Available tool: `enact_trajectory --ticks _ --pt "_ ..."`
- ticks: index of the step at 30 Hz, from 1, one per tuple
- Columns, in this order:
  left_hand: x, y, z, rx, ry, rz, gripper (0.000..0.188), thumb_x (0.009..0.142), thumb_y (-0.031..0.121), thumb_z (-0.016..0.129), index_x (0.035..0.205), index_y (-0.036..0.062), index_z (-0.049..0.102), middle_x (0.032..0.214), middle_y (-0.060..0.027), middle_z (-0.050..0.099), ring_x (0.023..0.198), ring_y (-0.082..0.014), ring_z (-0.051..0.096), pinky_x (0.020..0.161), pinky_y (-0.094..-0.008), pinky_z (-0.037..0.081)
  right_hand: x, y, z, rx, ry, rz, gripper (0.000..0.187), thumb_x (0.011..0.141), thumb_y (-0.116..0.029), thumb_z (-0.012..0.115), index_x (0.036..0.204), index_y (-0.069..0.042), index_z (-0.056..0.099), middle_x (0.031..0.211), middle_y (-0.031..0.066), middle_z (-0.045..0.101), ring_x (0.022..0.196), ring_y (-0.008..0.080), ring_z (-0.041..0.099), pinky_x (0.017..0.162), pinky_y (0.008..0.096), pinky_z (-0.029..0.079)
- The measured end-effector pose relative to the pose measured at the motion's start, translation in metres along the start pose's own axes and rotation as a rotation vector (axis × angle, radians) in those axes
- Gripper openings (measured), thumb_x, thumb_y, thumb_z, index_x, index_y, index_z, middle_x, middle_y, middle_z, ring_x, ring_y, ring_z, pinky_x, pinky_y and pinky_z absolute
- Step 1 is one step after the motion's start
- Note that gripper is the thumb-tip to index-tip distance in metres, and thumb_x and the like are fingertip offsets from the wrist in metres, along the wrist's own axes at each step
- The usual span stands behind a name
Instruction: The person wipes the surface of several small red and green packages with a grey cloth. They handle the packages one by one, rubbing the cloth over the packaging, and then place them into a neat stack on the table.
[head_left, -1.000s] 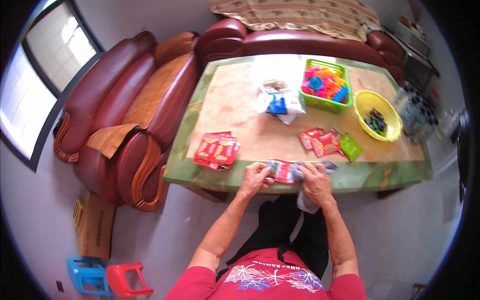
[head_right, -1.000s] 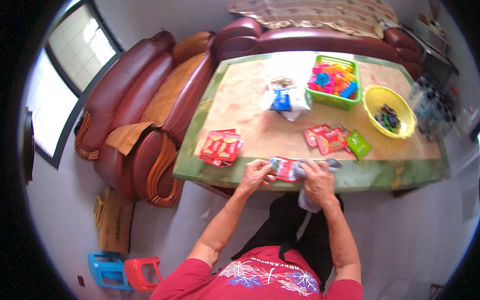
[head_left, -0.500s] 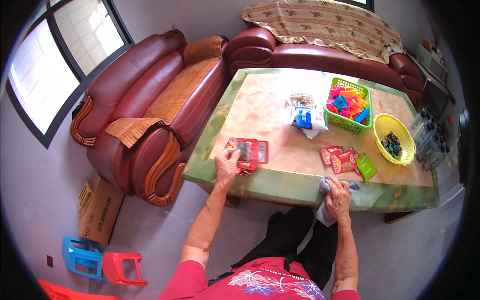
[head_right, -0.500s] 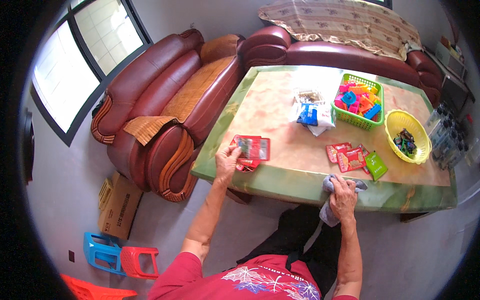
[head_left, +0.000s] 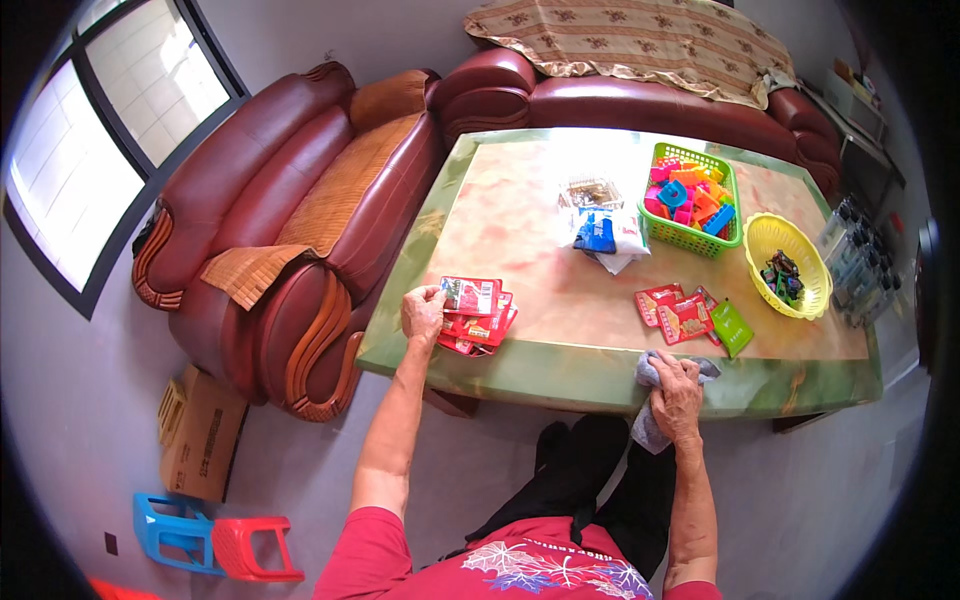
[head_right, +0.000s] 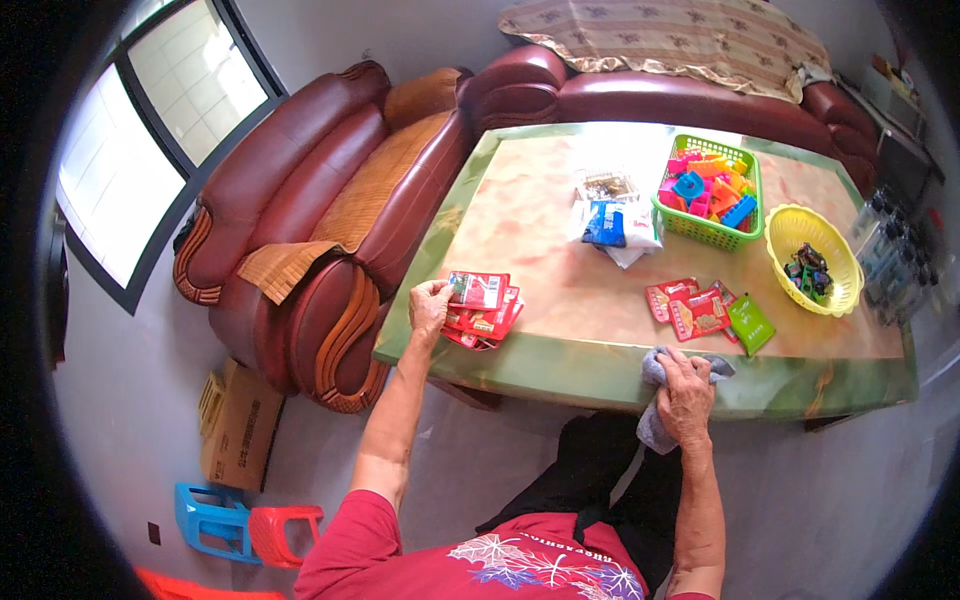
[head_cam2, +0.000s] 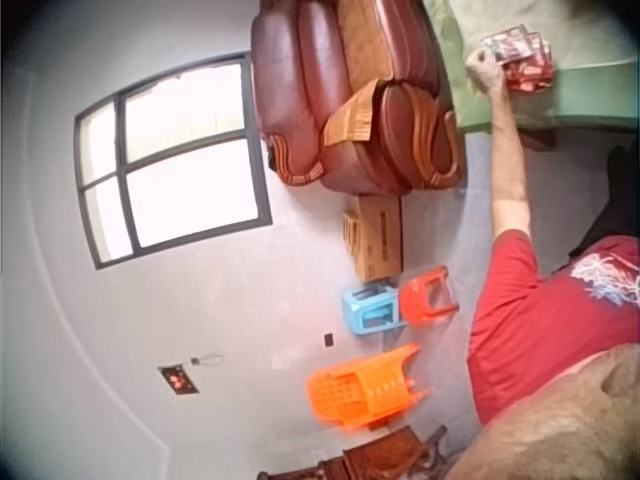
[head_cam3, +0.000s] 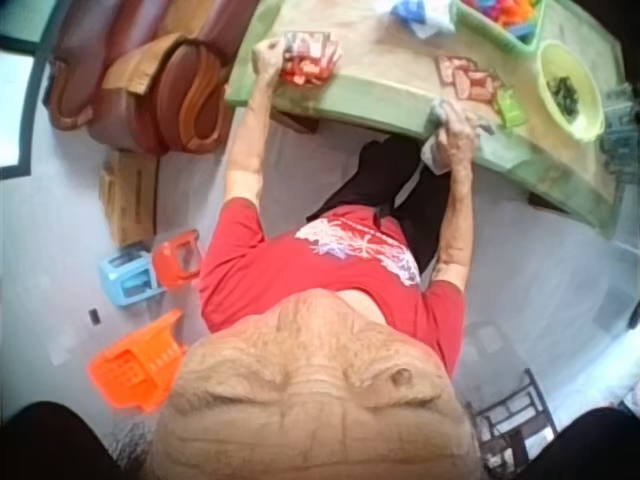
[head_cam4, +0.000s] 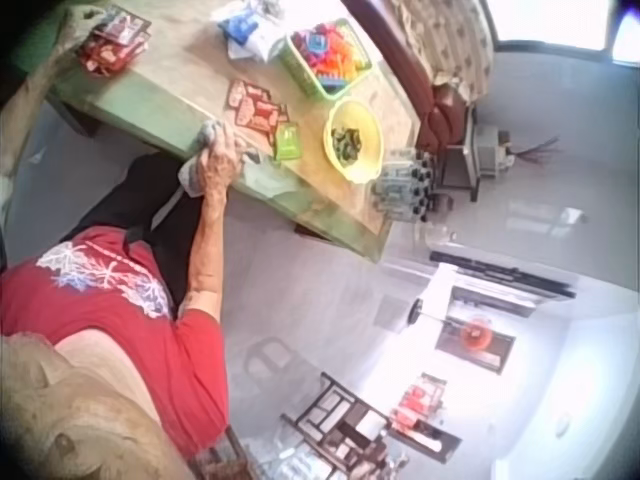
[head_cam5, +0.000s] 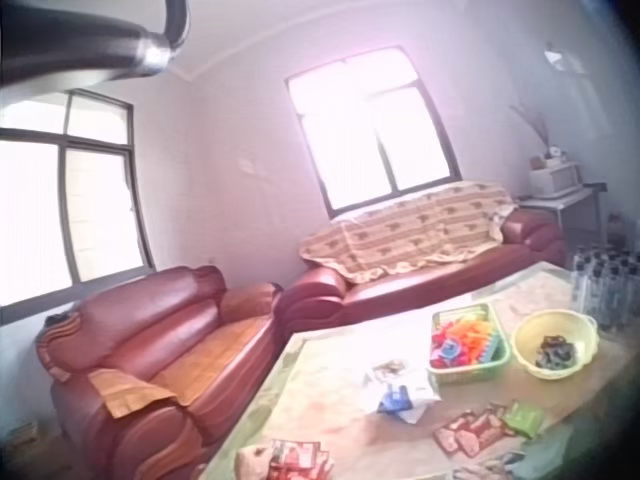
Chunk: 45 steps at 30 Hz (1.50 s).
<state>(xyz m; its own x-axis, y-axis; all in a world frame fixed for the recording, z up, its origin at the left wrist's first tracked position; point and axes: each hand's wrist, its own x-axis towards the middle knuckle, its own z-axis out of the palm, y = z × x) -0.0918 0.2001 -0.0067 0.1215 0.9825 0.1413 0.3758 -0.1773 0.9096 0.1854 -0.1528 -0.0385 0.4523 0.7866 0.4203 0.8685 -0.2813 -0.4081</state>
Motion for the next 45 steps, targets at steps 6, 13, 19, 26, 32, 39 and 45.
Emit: enact_trajectory --ticks 6,13,19,26,32,39,45 --pt "0.005 -0.010 0.001 0.352 0.110 0.009 0.018 0.082 0.022 0.073 0.096 0.0106 0.073 0.084 -0.0042 0.072 0.081 -0.0225 0.067 0.075 -0.0379 0.052 0.004 -0.011 -0.007 0.026 -0.011 0.033 0.050 0.068 0.000 0.060 0.117 -0.010 0.065 0.130 0.0048 0.061 0.113 0.0320 0.050 0.099 0.0414 0.042" --pt "-0.024 0.029 0.021 0.698 0.340 0.412 0.025 0.077 0.025 0.077 0.099 0.0155 0.070 0.107 -0.0053 0.060 0.104 -0.0298 0.053 0.089 -0.0418 0.046 0.000 -0.002 -0.002 0.010 0.032 0.009 0.051 0.069 -0.008 0.062 0.120 -0.014 0.064 0.129 0.0011 0.061 0.114 0.0295 0.051 0.095 0.0432 0.042" --pt "-0.084 0.077 0.101 0.496 -0.035 0.835 0.019 0.078 0.016 0.075 0.095 0.0117 0.070 0.103 -0.0079 0.062 0.100 -0.0285 0.055 0.090 -0.0412 0.044 -0.002 -0.003 -0.001 0.039 0.044 0.045 0.047 0.069 -0.013 0.065 0.116 -0.016 0.066 0.127 0.0000 0.062 0.112 0.0296 0.052 0.095 0.0442 0.042" --pt "-0.139 0.078 0.207 0.470 -0.437 1.076 0.036 0.086 0.016 0.062 0.121 0.0091 0.062 0.127 -0.0078 0.056 0.118 -0.0300 0.050 0.098 -0.0423 0.042 -0.003 -0.004 -0.001 0.057 0.135 0.003 0.045 0.067 -0.015 0.066 0.112 -0.018 0.068 0.122 -0.0009 0.065 0.108 0.0277 0.055 0.091 0.0438 0.043" --pt "-0.153 0.081 0.216 0.602 -0.495 1.037 0.049 0.087 0.033 0.065 0.129 0.0092 0.056 0.134 -0.0081 0.054 0.123 -0.0325 0.046 0.101 -0.0446 0.036 -0.003 -0.003 -0.001 0.066 0.157 0.004 0.042 0.068 -0.016 0.067 0.110 -0.018 0.068 0.120 -0.0005 0.065 0.107 0.0274 0.055 0.092 0.0437 0.042" --pt "-0.176 0.057 0.140 0.659 -0.470 0.950 0.056 0.086 0.037 0.067 0.131 0.0066 0.054 0.138 -0.0088 0.051 0.125 -0.0327 0.044 0.103 -0.0461 0.034 -0.003 -0.005 -0.003 0.088 0.162 -0.010 0.043 0.068 -0.016 0.068 0.111 -0.017 0.068 0.120 0.0007 0.065 0.107 0.0285 0.055 0.092 0.0439 0.042" --pt "-0.212 0.035 0.081 0.681 -0.452 0.925 0.058 0.084 0.037 0.070 0.130 0.0068 0.054 0.138 -0.0093 0.049 0.128 -0.0325 0.043 0.104 -0.0454 0.034 -0.003 -0.003 0.000 0.111 0.197 0.029 0.044 0.069 -0.013 0.069 0.113 -0.015 0.067 0.115 0.0035 0.066 0.107 0.0281 0.056 0.092 0.0441 0.043"
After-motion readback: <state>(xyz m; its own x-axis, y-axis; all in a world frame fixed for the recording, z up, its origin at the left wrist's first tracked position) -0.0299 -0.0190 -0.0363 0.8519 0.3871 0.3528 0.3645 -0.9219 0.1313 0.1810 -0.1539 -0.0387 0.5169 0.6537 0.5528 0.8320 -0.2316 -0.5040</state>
